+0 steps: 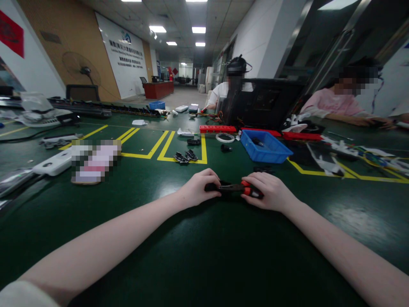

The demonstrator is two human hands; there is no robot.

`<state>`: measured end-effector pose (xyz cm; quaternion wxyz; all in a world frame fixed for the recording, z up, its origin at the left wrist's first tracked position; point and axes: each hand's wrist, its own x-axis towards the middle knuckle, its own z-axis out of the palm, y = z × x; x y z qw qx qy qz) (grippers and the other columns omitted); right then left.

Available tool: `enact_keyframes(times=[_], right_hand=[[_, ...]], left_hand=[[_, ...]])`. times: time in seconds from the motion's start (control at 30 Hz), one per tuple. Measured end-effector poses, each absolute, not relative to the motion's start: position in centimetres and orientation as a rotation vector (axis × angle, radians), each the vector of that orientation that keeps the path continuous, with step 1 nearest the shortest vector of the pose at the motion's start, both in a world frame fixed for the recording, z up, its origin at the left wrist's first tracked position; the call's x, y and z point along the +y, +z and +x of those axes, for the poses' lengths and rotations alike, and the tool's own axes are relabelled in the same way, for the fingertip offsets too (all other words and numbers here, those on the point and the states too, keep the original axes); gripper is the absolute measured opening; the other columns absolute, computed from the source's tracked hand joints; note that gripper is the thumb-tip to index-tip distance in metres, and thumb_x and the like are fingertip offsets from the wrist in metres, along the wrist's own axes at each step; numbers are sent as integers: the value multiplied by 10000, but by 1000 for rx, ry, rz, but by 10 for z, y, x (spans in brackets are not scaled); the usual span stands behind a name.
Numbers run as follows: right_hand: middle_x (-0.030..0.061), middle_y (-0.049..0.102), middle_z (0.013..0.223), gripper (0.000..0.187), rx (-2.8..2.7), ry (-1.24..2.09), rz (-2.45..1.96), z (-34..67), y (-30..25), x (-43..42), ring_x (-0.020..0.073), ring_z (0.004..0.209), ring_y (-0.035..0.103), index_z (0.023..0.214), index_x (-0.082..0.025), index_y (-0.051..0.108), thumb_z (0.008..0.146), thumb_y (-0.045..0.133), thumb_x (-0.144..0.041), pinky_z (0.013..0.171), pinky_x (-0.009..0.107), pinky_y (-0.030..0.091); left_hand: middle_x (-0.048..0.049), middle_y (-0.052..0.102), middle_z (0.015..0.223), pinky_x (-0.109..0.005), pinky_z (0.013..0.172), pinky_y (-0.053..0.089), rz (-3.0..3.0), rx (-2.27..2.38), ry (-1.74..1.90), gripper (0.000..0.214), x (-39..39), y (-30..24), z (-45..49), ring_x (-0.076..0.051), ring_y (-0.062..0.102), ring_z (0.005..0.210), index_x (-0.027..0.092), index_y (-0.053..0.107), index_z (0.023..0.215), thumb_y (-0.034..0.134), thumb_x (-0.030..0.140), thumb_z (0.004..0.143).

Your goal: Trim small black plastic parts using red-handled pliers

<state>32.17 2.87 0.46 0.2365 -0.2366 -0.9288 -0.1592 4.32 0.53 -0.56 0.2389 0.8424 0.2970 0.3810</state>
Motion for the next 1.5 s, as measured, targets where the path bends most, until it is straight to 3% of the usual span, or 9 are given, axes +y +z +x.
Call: enact_keyframes(times=[0.47,1.0,1.5], right_hand=[[109,673,892,287,-2590,-433,-680,321,7,27,228,784,630,972,-141,593,842,613,-396,661,345,486],[111,676,890,277,-2607,-393,-718,319,8,26,226,784,629,954,-158,619,845,592,-411,668,348,462],[107,673,882,278,-2621,-364,-725,319,8,26,221,785,630,959,-162,612,849,593,-416,668,338,460]], left_hand=[[-73,628,1025,-343,842,514,2302,831,951,115,5,-5,42,-199,631,934,145,671,883,746,198,815],[-67,616,1042,-353,873,514,2305,818,964,16,-1,1,44,-192,625,956,151,662,856,671,146,843],[-86,609,1074,-355,906,506,2328,793,949,82,0,0,43,-199,622,987,149,650,891,605,93,853]])
